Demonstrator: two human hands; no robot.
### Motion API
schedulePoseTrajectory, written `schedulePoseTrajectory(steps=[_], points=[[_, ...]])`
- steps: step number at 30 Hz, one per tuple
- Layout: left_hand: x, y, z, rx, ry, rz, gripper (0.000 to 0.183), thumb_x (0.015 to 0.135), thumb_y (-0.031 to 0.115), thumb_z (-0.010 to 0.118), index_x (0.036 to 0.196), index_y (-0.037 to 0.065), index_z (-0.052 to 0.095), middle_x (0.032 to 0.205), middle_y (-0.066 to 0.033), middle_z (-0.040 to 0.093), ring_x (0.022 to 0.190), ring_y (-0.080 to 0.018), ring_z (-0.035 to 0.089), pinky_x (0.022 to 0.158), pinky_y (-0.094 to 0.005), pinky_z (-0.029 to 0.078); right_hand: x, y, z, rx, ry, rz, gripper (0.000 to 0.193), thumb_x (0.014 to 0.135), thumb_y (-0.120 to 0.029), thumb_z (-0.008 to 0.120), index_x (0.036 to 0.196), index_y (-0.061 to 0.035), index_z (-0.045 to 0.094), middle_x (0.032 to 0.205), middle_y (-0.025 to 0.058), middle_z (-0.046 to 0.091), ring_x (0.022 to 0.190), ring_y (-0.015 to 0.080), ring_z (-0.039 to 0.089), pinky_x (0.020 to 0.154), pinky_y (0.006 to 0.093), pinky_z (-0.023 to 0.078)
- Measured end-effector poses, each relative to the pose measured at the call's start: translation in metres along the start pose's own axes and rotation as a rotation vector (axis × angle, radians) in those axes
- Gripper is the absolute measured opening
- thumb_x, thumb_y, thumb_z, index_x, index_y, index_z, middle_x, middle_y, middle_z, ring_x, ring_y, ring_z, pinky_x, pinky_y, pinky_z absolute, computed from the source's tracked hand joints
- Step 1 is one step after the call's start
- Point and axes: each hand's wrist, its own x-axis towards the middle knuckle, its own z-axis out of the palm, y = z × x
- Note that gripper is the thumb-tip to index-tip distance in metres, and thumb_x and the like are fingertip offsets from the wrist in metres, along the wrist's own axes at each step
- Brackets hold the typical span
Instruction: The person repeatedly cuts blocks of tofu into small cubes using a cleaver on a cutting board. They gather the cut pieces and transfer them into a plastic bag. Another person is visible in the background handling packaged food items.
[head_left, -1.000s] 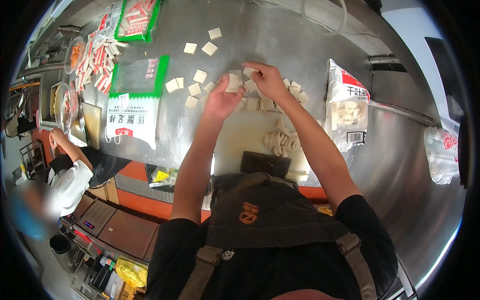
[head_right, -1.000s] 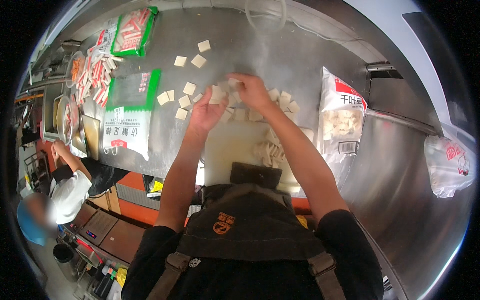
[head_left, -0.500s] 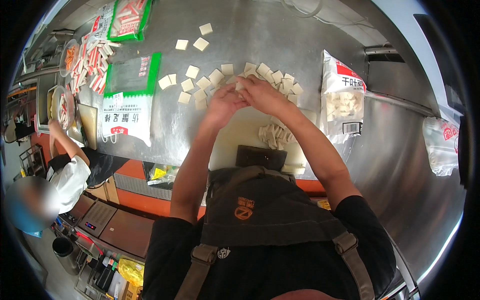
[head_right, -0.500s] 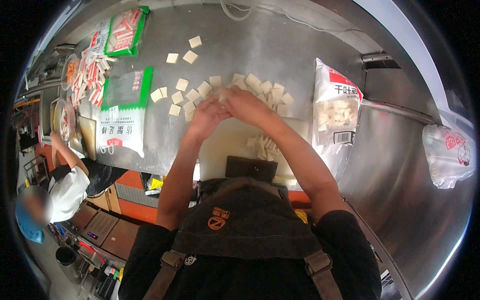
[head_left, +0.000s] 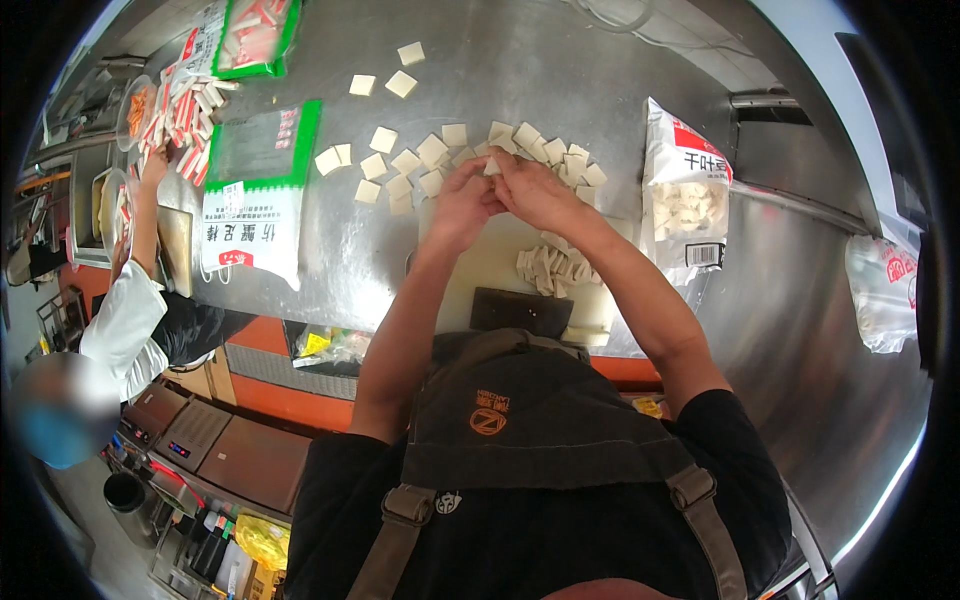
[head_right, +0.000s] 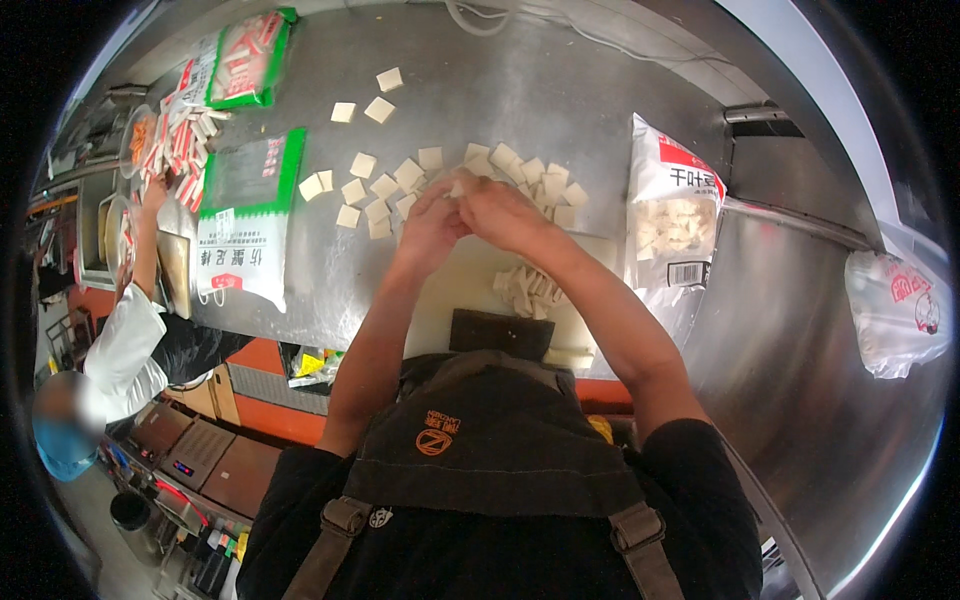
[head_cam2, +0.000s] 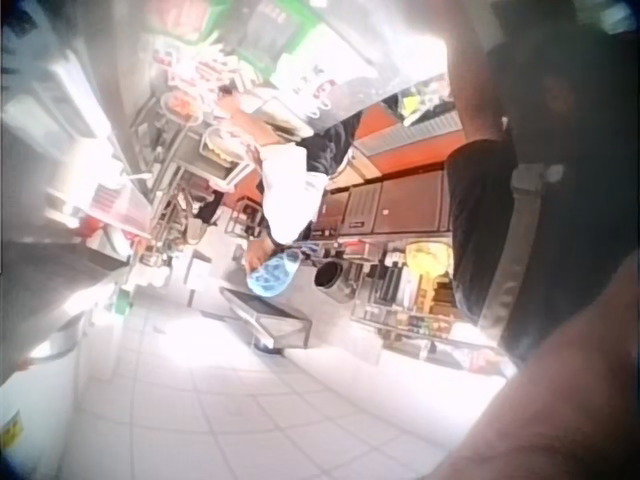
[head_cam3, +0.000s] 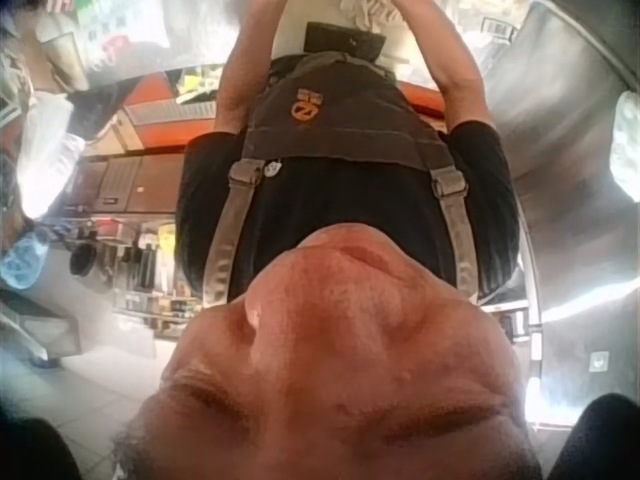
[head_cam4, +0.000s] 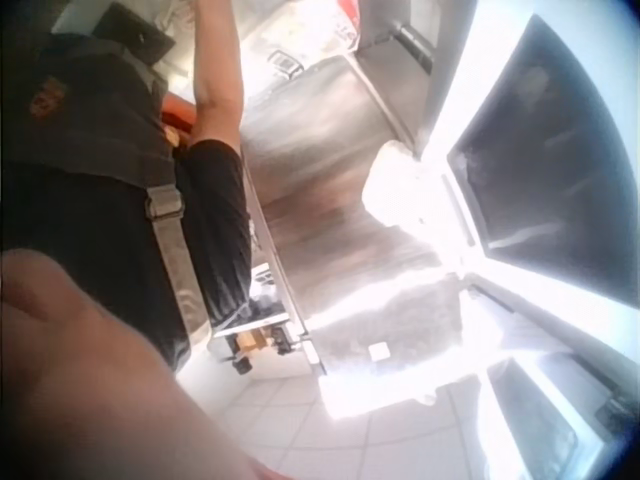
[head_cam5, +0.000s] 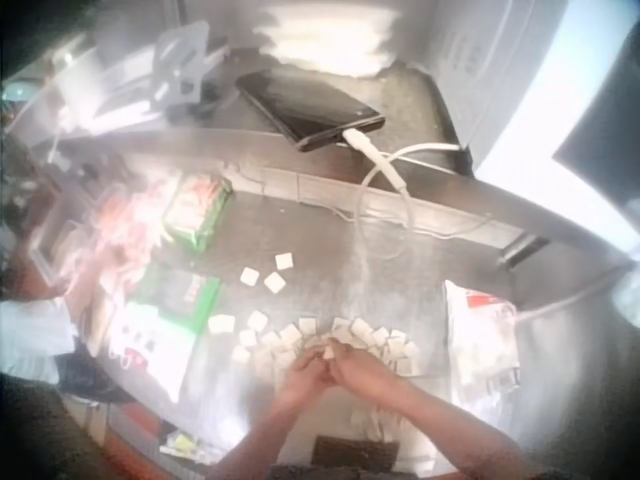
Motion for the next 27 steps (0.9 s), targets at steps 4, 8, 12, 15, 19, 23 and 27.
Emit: schedulePoseTrajectory(steps=[4,8,12,15,19,23,27], points=[[0.012,-0.008,0.002,0.278,0.070,0.059,0.040,0.097,-0.001,0.043,0.137,-0.007,0.049,0.106,-0.0188,0.071,0.088,-0.0280,0.075,0.075,-0.0387,0.064,-0.002,0.021,0.005,0.055,0.139,-0.069,0.047,0.093,-0.008,0.059,0.139,-0.0064,0.051,0.105,0.0226,0.069,0.092,0.0392,0.069,0.082,0.0469,0.055],[0.009,-0.013,-0.010,0.582,-0.004,0.024,0.037,0.097,0.000,0.043,0.132,-0.009,0.051,0.094,-0.0196,0.073,0.078,-0.0267,0.076,0.070,-0.0365,0.064,-0.002,0.030,0.011,0.304,0.177,0.026,0.036,0.083,-0.004,0.070,0.116,-0.0056,0.058,0.090,0.0149,0.065,0.080,0.0298,0.064,0.073,0.0416,0.052],[0.001,-0.031,-0.041,0.656,-0.075,0.049,0.026,0.097,0.002,0.049,0.118,-0.010,0.058,0.094,-0.0218,0.074,0.075,-0.0241,0.076,0.068,-0.0354,0.062,-0.005,0.037,0.039,0.260,0.232,-0.012,0.020,0.077,-0.003,0.069,0.094,-0.0030,0.058,0.087,0.0168,0.061,0.078,0.0349,0.060,0.070,0.0443,0.049],[-0.011,-0.034,-0.039,1.354,-0.199,0.330,0.016,0.084,0.017,0.072,0.085,0.001,0.069,0.085,-0.0148,0.068,0.080,-0.0267,0.069,0.070,-0.0414,0.056,-0.018,0.029,0.047,0.223,0.242,0.024,0.023,0.080,-0.013,0.075,0.091,-0.0023,0.058,0.083,0.0151,0.060,0.076,0.0331,0.060,0.070,0.0440,0.049],[-0.037,-0.017,-0.009,0.855,-0.061,0.193,0.027,0.104,0.018,0.057,0.089,-0.005,0.061,0.073,-0.0132,0.070,0.065,-0.0202,0.073,0.060,-0.0358,0.058,-0.020,0.060,0.076,0.527,0.222,0.076,0.028,0.071,0.009,0.075,0.092,-0.0030,0.060,0.078,0.0057,0.063,0.069,0.0139,0.062,0.059,0.0312,0.053],[-0.027,-0.035,-0.026,0.779,-0.049,0.122,0.018,0.097,0.009,0.056,0.086,-0.004,0.062,0.076,-0.0133,0.073,0.067,-0.0202,0.076,0.059,-0.0333,0.060,-0.026,0.033,0.055,0.566,0.153,0.115,0.022,0.076,0.009,0.069,0.094,-0.0003,0.060,0.079,0.0088,0.066,0.068,0.0148,0.065,0.056,0.0316,0.055],[-0.028,-0.035,-0.018,0.652,-0.040,0.099,0.016,0.095,0.005,0.054,0.086,-0.006,0.062,0.074,-0.0132,0.073,0.066,-0.0211,0.076,0.060,-0.0336,0.062,-0.027,0.060,0.061,0.415,0.147,-0.017,0.016,0.080,0.002,0.069,0.095,0.0017,0.065,0.089,0.0159,0.071,0.076,0.0258,0.070,0.066,0.0365,0.056]])
